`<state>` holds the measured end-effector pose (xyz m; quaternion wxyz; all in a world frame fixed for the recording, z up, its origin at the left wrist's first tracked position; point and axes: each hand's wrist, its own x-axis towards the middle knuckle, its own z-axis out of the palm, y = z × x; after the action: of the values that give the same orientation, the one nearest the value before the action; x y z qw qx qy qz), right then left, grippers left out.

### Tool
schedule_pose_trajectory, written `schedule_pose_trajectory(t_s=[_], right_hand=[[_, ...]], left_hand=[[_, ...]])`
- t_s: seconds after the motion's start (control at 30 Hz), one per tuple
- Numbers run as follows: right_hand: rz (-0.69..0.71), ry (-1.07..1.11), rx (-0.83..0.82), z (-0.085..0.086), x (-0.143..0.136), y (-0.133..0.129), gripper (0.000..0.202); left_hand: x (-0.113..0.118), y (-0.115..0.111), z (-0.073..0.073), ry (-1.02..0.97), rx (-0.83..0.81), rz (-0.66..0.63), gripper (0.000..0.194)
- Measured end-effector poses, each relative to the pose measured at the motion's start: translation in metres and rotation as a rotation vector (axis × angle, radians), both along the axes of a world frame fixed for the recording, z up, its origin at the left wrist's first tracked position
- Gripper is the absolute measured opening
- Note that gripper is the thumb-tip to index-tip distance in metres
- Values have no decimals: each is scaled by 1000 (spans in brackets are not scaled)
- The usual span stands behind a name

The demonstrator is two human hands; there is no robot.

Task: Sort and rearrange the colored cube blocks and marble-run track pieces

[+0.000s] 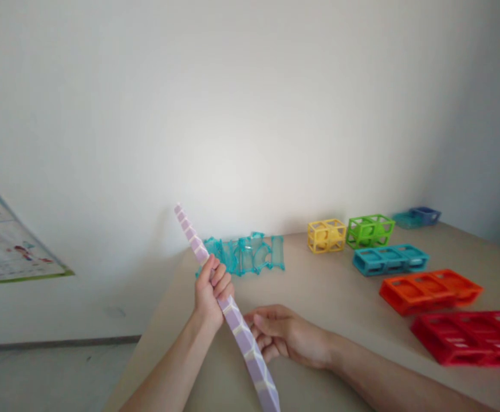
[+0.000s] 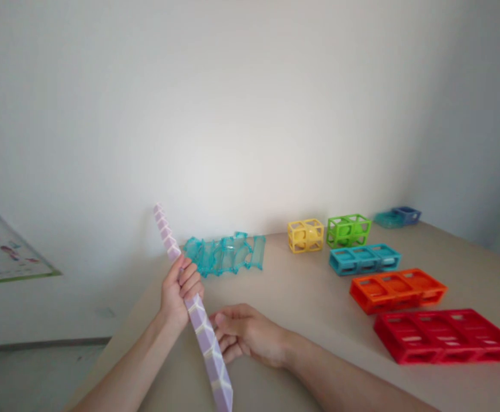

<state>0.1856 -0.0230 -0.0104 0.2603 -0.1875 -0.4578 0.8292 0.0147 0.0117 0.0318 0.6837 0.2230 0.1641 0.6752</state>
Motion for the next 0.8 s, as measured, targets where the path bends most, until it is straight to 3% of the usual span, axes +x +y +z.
schedule_pose_trajectory(t_s=[0.2,0.43,0.53,0.67,0.8], right_hand=[[112,-98,-24,0,1,0,46],[130,-196,-79,10,5,3,30],[13,-337,-49,12,7,9,36],[-212,-511,176,15,14,19,43],[-277,-534,269,15,17,22,44]], left_hand=[[-15,8,1,-99,7,67,33],[-16,10,0,-122,-7,72,35],[-22,13,-1,-151,-23,125,35],[-32,18,-5,-198,-44,217,35],[-35,20,-9,-202,-38,214,32]])
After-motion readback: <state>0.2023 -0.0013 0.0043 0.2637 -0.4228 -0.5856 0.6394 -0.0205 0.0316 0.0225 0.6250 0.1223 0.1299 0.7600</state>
